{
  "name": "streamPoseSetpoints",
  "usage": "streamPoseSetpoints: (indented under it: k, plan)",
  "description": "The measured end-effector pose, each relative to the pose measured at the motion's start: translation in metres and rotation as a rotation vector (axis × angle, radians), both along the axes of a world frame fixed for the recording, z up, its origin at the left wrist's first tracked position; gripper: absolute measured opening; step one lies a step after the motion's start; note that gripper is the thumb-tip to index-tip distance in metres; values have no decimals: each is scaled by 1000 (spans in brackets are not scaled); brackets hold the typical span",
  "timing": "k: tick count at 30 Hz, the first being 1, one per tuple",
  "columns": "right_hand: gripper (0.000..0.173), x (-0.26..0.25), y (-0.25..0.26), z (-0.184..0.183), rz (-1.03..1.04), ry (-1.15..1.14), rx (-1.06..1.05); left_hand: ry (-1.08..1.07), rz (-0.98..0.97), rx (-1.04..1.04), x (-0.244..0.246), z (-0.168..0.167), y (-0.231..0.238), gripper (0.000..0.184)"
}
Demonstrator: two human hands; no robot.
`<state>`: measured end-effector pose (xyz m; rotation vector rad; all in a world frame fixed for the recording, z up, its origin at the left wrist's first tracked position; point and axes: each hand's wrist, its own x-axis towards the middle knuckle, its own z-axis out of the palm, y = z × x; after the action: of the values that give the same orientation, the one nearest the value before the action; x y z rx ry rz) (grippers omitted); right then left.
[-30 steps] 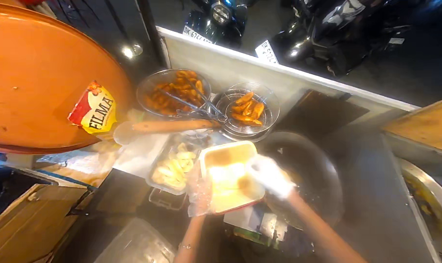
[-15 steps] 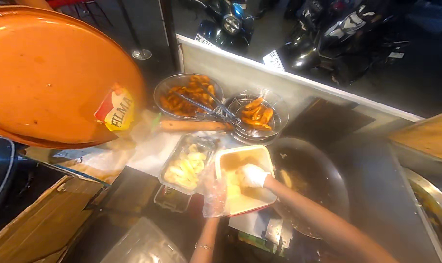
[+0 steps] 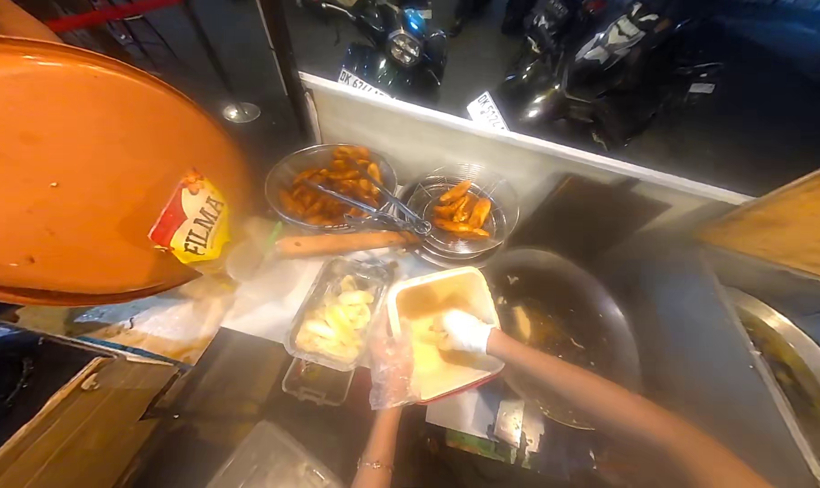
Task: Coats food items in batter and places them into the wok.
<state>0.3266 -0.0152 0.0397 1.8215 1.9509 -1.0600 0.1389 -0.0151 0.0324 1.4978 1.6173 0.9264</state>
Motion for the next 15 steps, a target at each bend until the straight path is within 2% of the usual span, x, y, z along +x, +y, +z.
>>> streamPoseSetpoints:
  k: [3, 8, 12, 13, 15]
  plan:
    - [33, 5, 0, 3, -15, -48, 63, -4, 9, 12, 0, -2, 0, 47]
    - [54, -10, 0, -28, 119, -154, 207, -33, 12, 6, 1, -1, 1, 48]
    - [31, -23, 0, -39, 141, -111, 232, -23, 11, 7, 1, -2, 1, 46]
    - [30, -22, 0, -41, 131, -100, 241, -3, 8, 0, 0, -1, 1, 47]
    - [31, -23, 3, -21, 114, -79, 163, 25, 1, -23, -1, 1, -1, 48]
